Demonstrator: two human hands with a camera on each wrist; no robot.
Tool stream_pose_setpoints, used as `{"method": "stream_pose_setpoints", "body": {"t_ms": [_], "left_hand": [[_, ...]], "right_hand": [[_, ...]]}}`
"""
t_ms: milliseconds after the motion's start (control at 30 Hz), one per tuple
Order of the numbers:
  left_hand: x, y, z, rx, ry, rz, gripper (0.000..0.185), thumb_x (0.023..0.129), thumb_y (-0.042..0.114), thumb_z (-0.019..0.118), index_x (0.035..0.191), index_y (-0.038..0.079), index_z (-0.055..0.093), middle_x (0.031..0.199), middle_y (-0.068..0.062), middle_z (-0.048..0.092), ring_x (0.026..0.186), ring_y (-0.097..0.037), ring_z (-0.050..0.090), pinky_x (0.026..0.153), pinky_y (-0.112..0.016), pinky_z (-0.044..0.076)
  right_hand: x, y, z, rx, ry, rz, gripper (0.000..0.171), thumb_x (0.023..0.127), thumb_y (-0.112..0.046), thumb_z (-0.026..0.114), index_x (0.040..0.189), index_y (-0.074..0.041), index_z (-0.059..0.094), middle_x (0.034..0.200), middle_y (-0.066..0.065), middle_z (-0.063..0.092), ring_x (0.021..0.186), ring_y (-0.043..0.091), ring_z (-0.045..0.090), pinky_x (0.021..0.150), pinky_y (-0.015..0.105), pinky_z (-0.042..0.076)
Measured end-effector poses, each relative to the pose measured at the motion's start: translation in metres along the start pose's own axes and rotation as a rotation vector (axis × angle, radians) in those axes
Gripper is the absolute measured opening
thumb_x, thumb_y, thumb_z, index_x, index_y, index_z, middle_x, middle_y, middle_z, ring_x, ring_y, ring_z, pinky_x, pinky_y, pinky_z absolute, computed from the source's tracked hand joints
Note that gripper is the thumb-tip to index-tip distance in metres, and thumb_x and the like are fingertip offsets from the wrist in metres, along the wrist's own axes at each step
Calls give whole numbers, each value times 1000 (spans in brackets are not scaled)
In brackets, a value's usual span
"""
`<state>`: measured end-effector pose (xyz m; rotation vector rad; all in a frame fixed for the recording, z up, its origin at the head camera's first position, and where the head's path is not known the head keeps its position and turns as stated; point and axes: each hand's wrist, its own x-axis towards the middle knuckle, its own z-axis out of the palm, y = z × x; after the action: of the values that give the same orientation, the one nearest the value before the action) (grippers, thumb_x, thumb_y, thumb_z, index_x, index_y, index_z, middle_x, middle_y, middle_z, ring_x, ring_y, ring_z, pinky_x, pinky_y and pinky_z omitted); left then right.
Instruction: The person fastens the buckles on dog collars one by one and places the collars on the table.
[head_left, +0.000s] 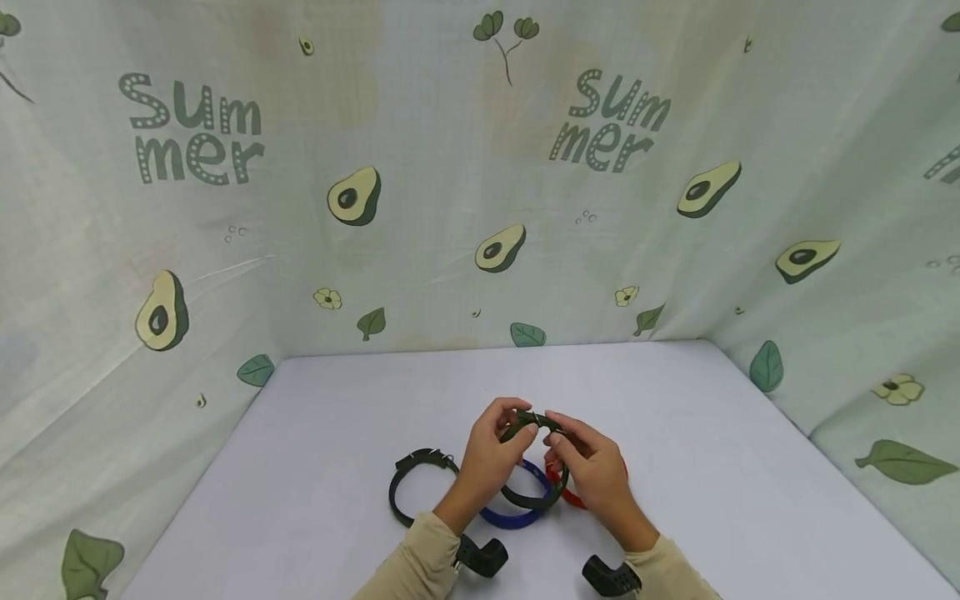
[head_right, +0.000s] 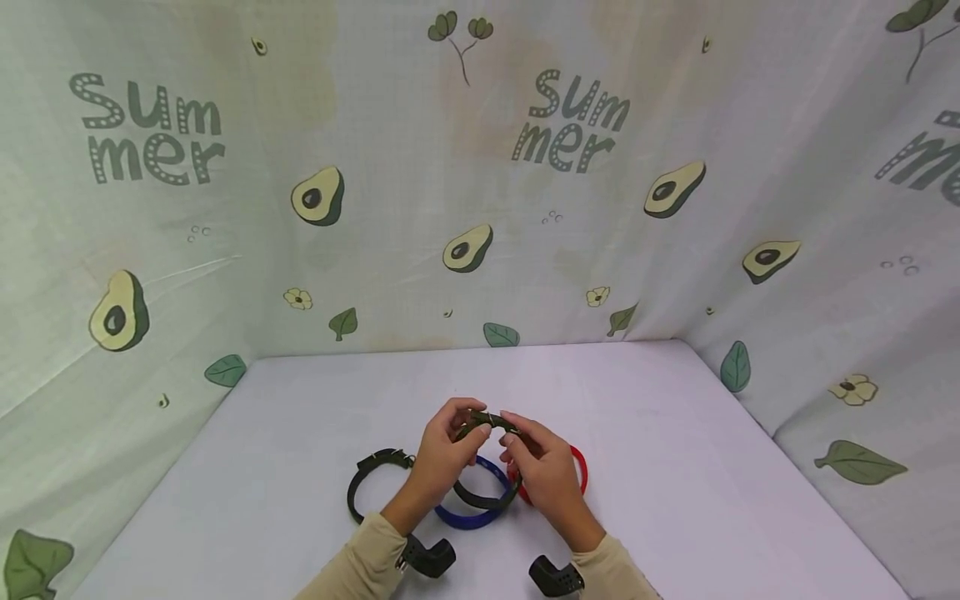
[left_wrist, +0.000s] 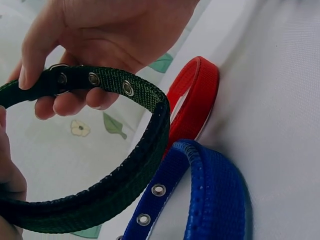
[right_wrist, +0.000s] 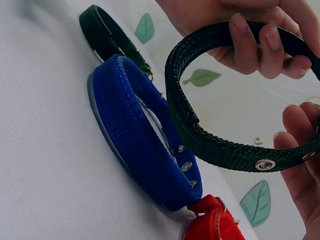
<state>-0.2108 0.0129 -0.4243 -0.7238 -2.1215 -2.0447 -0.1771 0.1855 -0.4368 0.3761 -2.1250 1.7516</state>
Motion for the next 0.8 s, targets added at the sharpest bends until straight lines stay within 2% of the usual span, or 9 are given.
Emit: {"method": "stream_pose_setpoints", "body": {"t_ms": [167,333,400,500,600,800], "left_hand": [[-1,-2,1,16,13,-7,22,96,21,69,116,16,62,87,-3,60,62,-13,56,57,-26,53],[3,-1,0,-41,87,-39,21,96,20,69,113,10,62,91,-6,65,58,-13,54,53,-25,48],[5,1,-1,-66,116,-40,21,96,19,69,113,8,61,91,-9,67,57,-12,53,52,-23,46],[5,14,-1,-72,140,-52,19,97,12,67,113,3,60,90,-10,68,57,-12,52,52,-21,45],[5,16,-1,-62,157,-72,19,97,8,66,113,1,60,91,-9,69,57,-12,52,53,-20,45],[6,3,-4,-75,175,-73,21,98,16,67,115,5,60,93,-14,69,57,-11,54,52,-20,44]], "right_hand": [[2,-1,-3,-25,-29,14,31,99,-7,63,129,-8,66,93,11,70,74,26,68,67,36,59],[5,-2,-8,-82,-94,82,39,98,-9,63,137,-11,60,95,11,69,76,24,70,73,31,58],[7,-1,-10,-94,-116,122,42,98,-10,65,139,-8,57,95,11,69,77,24,70,72,31,58],[7,3,-13,-105,-153,191,44,97,-12,67,139,-2,55,95,10,70,80,21,70,69,30,58],[7,6,-13,-114,-191,234,44,97,-12,67,136,3,55,93,9,71,79,19,69,67,29,57],[4,7,-10,-125,-258,273,37,95,-11,67,127,5,59,82,8,68,61,23,63,53,32,55]]}}
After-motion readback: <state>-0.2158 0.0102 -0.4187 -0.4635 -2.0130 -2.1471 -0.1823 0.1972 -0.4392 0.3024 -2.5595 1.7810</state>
